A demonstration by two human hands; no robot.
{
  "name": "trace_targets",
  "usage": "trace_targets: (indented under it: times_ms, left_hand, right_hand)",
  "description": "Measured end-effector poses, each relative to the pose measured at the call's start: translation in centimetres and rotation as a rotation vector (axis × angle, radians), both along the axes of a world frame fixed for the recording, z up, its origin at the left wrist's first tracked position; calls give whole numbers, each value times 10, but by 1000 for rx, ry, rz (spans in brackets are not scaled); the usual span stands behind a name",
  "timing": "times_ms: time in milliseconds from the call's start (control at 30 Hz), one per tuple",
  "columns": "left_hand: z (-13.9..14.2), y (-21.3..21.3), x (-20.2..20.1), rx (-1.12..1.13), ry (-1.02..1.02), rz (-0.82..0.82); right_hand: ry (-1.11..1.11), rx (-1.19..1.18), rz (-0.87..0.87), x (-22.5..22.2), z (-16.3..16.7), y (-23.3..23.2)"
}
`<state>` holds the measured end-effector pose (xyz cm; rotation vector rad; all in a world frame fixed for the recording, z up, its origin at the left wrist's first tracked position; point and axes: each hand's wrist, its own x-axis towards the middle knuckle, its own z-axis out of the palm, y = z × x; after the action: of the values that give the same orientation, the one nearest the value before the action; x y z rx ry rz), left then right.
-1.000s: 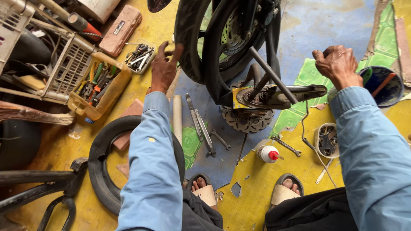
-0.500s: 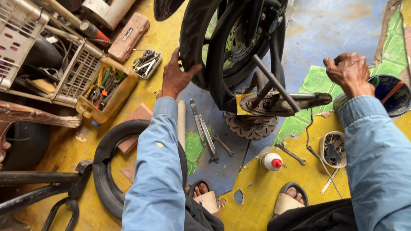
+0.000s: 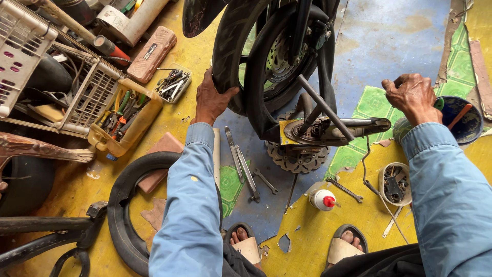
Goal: The person works on a motorcycle wheel mounted on a stand, repeatedly applying liquid from a small bottle to the hub area and manipulating the wheel with both hands. The person briefly walks away to retrieve a tool from a toolbox before returning to continue the task.
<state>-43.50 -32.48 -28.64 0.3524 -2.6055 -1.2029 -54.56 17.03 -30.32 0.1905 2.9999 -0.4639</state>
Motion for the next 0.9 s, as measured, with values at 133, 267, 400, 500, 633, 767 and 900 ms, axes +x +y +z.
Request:
trace_targets:
  times_ms: [133, 267, 400, 500, 633, 767, 900]
  left_hand:
    - [0, 3, 0, 22, -9, 36]
    - [3, 3, 0, 7, 19, 31]
    - [8, -1, 2, -4, 52, -22]
    - [12, 0, 4, 28, 80, -58]
    - [15, 7, 3, -9, 90, 2]
    - [18, 17, -2, -218, 357, 13]
    - [18, 23, -7, -308, 460, -7]
  right_hand:
    - [7, 14, 15, -2, -2, 1]
    - [17, 20, 21, -2, -3, 3]
    - [16, 19, 17, -2, -2, 4]
    - [18, 18, 25, -2, 0, 4]
    - [14, 16, 23, -3, 3, 1]
    - [5, 10, 14, -1, 4, 0]
    - [3, 10, 23, 0, 3, 1]
